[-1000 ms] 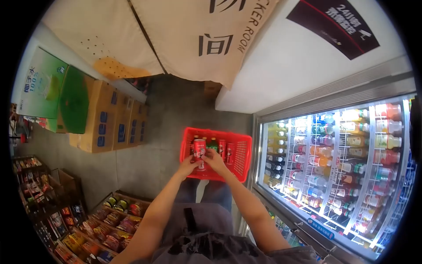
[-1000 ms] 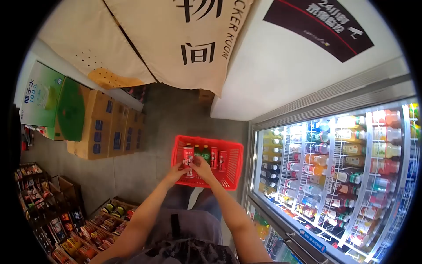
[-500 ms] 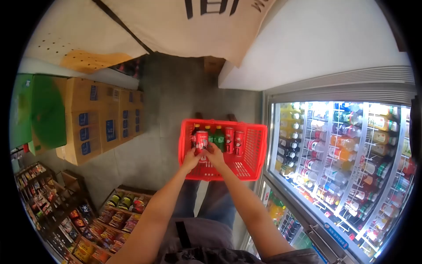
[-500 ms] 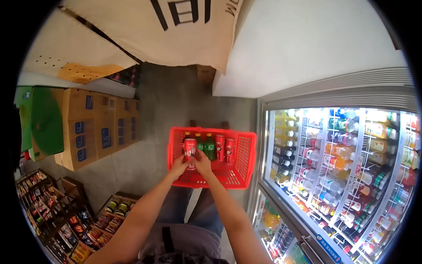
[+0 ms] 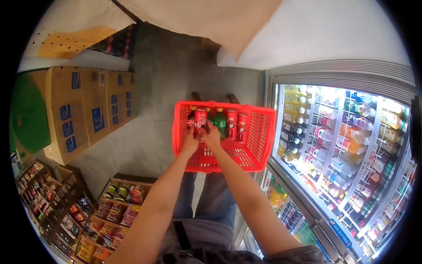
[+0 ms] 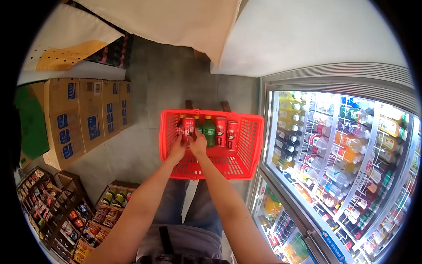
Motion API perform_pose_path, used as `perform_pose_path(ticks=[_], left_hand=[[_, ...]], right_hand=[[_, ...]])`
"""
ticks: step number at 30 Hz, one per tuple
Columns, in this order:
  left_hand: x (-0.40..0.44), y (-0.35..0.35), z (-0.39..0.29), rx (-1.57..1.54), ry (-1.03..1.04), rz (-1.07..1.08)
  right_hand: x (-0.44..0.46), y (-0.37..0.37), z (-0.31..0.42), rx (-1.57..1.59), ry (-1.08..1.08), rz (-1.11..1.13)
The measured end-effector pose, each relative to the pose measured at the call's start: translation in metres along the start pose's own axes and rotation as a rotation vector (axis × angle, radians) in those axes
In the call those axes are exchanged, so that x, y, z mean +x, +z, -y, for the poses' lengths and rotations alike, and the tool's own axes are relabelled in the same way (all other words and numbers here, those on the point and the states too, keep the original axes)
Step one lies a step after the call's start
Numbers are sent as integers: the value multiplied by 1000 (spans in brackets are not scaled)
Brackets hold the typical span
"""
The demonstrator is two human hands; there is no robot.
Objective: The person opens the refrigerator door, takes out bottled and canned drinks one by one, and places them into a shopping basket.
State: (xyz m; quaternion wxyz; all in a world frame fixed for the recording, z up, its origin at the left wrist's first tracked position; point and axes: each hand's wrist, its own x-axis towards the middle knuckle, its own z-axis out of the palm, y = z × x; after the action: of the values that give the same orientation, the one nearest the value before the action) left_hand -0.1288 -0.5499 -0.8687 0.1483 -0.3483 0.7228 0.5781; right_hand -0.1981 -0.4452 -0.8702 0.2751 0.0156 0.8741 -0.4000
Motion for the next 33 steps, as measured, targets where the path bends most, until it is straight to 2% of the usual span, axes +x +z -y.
perform_pose_path(ticks=[2, 3, 6, 8, 11, 17, 18, 19, 22, 24, 28, 30, 33], left_hand=[[-4, 3, -7, 310, 34, -96], [-4, 6, -5, 311, 38, -101], [-10, 7, -11, 253, 72, -150], [-21, 2, -31, 89, -38, -83], [-37, -3, -33, 7, -27, -22], [-75, -12, -44, -66, -13, -51], [-84, -18, -59, -76, -27, -44], [-90, -23, -76, -74, -4, -42], [-103, -39, -112, 10, 8, -11], [-104, -45, -120, -207, 26, 90], [-115, -53, -160, -269, 110, 112], [-122, -49, -189, -407, 138, 163], [-134, -31, -233, -334, 200, 253]], right_hand=[[-2, 1, 0, -7, 58, 25], [-4, -2, 2, -4, 53, 24], [-11, -9, 6, 95, 77, 44], [-16, -16, 7, 244, 73, 63], [-33, -42, 27, 252, 166, 132], [-73, -80, 42, 244, 101, 58], [-80, -90, 54, 281, 112, 59], [-87, -103, 64, 371, 277, 104], [-100, -125, 71, 529, 298, 122], [-108, -138, 70, 641, 266, 95], [-138, -187, 94, 796, 243, 6], [-153, -215, 109, 840, 252, -61], [-168, -251, 113, 954, 189, -145]])
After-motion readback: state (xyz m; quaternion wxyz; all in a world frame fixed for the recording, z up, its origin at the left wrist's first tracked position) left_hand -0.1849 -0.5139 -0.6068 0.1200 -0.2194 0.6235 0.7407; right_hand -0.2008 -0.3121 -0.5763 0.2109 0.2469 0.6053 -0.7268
